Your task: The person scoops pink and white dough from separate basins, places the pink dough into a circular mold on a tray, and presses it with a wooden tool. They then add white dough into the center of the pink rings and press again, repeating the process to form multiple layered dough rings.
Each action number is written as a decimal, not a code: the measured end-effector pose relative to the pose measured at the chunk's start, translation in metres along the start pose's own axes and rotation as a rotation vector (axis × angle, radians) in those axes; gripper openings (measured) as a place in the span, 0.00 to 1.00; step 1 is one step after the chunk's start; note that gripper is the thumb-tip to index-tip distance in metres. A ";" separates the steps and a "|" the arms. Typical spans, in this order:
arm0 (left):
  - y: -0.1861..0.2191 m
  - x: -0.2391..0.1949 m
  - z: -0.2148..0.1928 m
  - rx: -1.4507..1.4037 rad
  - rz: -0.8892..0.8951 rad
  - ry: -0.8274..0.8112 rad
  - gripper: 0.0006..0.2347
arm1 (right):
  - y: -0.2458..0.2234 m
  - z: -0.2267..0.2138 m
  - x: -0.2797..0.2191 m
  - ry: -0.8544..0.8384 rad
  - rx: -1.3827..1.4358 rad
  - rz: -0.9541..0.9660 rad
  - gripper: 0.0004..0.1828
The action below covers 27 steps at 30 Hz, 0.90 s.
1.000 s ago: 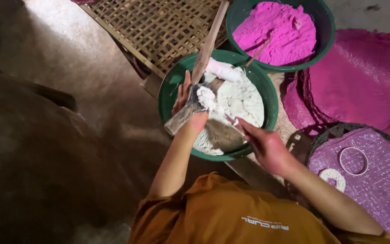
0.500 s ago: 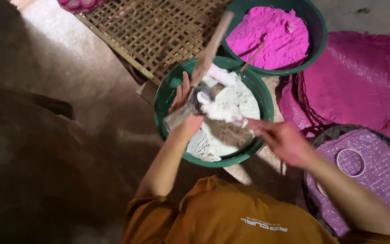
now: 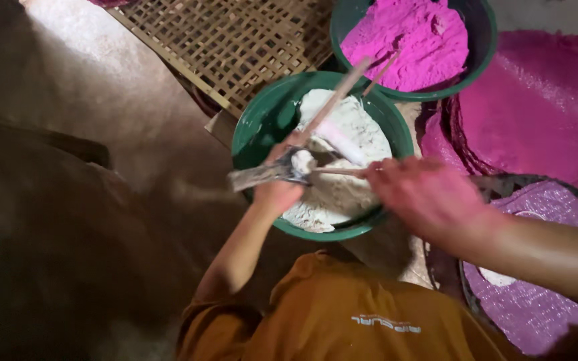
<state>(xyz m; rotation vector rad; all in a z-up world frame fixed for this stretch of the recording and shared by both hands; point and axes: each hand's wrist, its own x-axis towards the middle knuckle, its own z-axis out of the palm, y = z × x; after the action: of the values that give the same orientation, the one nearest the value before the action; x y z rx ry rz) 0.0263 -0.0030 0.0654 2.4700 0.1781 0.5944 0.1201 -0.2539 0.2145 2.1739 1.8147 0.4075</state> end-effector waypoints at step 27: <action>-0.030 0.019 -0.008 0.263 -0.118 0.264 0.23 | -0.060 0.114 0.041 0.028 1.274 0.533 0.26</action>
<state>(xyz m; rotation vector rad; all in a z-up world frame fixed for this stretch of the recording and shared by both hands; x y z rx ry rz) 0.0397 0.0303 0.0610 2.5980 0.5322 0.8944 0.1168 -0.2075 0.0873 3.4440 1.6225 -0.9137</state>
